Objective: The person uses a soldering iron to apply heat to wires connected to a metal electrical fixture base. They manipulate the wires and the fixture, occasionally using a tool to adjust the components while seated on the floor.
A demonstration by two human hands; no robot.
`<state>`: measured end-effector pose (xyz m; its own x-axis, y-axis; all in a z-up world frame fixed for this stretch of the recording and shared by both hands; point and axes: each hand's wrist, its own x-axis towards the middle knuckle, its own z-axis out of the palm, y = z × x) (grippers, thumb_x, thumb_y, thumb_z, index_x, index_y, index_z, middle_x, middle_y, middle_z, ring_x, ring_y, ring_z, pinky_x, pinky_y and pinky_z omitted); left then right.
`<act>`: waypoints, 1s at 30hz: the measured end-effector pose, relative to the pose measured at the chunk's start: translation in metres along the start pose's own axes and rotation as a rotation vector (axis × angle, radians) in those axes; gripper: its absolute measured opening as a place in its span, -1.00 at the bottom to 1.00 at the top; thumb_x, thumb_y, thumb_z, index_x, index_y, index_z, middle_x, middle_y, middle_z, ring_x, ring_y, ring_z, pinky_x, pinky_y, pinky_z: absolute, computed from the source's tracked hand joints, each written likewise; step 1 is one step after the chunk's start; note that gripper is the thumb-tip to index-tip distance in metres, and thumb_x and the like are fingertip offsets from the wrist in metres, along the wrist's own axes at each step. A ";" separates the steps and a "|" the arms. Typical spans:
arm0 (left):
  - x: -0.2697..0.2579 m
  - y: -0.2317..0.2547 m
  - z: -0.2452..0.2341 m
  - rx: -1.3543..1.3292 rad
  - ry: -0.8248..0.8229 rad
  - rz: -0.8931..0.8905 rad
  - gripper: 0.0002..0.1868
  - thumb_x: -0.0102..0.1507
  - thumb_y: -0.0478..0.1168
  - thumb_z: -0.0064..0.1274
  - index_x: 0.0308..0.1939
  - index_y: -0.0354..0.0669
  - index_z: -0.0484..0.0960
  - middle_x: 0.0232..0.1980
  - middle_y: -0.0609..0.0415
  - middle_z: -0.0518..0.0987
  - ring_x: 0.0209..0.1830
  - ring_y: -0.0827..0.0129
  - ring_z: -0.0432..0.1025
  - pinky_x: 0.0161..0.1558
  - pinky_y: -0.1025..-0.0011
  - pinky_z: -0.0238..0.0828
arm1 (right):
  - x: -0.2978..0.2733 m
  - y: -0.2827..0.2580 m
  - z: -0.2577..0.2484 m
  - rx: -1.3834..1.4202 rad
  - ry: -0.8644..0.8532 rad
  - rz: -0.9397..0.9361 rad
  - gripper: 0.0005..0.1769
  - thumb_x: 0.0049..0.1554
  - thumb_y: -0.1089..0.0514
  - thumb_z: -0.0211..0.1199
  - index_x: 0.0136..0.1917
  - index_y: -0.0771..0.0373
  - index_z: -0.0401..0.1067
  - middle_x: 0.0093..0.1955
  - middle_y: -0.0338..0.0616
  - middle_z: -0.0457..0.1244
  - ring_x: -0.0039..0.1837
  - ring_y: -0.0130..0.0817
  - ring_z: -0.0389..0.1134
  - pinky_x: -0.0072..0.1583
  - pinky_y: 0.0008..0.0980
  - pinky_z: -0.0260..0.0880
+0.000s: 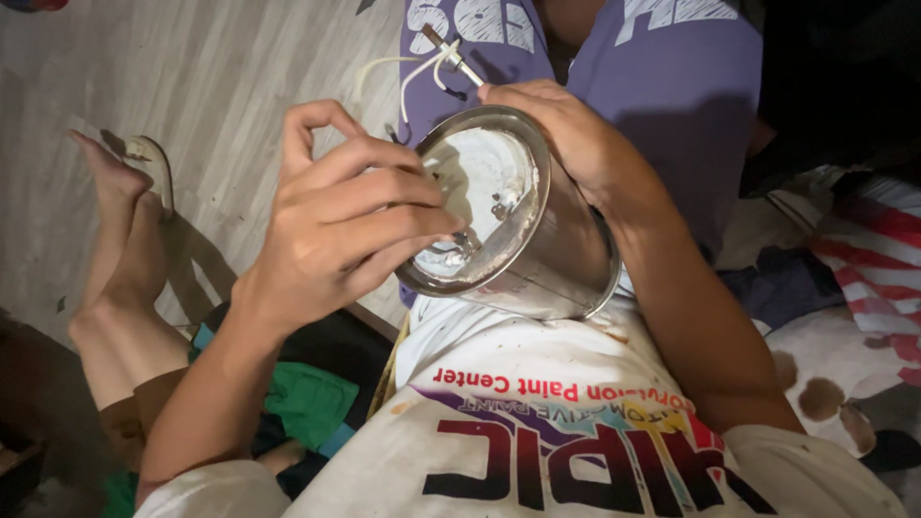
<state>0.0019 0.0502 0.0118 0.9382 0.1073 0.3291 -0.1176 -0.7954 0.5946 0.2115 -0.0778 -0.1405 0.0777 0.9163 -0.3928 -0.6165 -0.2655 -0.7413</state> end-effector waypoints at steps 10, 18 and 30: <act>-0.012 0.009 0.002 0.075 0.073 -0.062 -0.87 0.22 -0.20 0.40 -0.18 -0.03 0.79 -0.18 0.23 0.65 -0.03 0.31 0.51 0.24 0.06 0.14 | -0.025 -0.045 0.033 -0.301 0.100 -0.058 -0.56 0.44 0.03 -0.01 -0.19 0.29 0.43 -0.41 -0.41 0.16 -0.41 -0.64 0.06 -0.34 -0.51 0.07; -0.031 0.012 0.012 0.109 0.208 -0.146 -0.89 0.18 -0.25 0.40 -0.24 0.05 0.81 -0.19 0.30 0.68 -0.07 0.36 0.51 0.26 0.06 0.15 | -0.042 -0.084 0.071 -0.578 0.218 0.024 -0.49 0.39 -0.01 -0.09 -0.34 0.25 0.27 -0.63 -0.32 0.07 -0.56 -0.56 0.03 -0.45 -0.41 0.06; -0.042 0.009 0.021 0.072 0.243 -0.205 -0.89 0.19 -0.31 0.37 -0.25 0.03 0.81 -0.21 0.28 0.69 -0.09 0.38 0.52 0.27 0.10 0.19 | -0.045 -0.091 0.084 -0.771 0.273 0.013 -0.46 0.39 -0.03 -0.10 -0.34 0.27 0.33 -0.66 -0.23 0.09 -0.56 -0.47 0.11 -0.39 -0.34 0.16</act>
<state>-0.0315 0.0263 -0.0121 0.8336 0.4020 0.3789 0.0970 -0.7818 0.6159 0.1978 -0.0699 -0.0098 0.3241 0.8327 -0.4490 0.0856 -0.4985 -0.8627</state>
